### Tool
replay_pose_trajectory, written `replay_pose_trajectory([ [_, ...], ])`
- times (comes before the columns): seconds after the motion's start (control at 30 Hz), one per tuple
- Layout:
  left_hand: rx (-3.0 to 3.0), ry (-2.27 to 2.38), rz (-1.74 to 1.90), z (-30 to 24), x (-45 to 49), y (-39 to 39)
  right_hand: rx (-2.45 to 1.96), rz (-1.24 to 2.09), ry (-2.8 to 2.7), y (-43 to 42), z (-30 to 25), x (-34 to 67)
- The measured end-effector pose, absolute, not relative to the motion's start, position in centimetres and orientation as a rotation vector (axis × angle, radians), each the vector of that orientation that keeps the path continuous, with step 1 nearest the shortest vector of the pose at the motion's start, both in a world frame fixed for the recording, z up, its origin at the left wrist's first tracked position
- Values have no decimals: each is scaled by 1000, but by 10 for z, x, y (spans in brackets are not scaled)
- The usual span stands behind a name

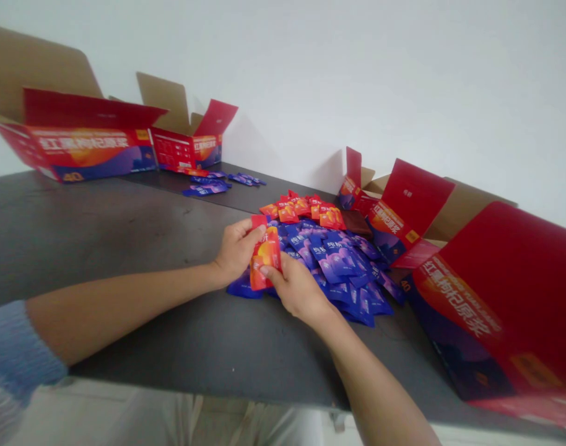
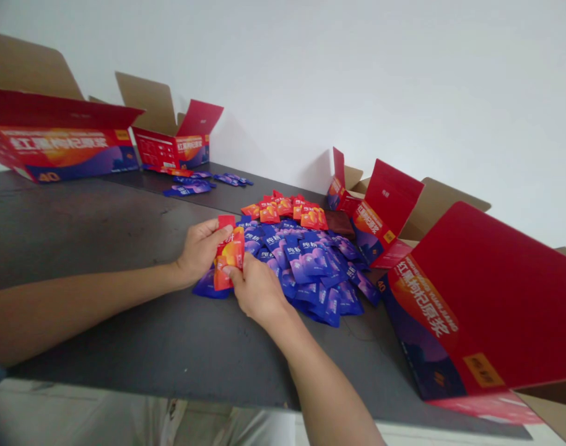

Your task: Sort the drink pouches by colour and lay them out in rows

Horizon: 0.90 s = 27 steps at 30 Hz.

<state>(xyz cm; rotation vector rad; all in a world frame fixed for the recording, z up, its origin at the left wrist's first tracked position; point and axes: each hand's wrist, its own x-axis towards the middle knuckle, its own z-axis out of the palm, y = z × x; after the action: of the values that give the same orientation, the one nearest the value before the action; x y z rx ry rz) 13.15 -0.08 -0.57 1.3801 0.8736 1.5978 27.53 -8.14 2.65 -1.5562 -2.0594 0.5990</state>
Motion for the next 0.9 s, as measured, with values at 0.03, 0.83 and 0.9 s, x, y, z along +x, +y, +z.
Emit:
replay_pose_trajectory([
  [0.03, 1384, 917, 1623, -7, 132, 0, -1569, 581, -2071, -82, 28, 274],
  [0.83, 1204, 1076, 1718, -2, 129, 7, -1665, 382, -2180, -90, 44, 271],
  [0.9, 1159, 1093, 1695, -5, 130, 9, -1661, 363, -2170, -88, 43, 272],
])
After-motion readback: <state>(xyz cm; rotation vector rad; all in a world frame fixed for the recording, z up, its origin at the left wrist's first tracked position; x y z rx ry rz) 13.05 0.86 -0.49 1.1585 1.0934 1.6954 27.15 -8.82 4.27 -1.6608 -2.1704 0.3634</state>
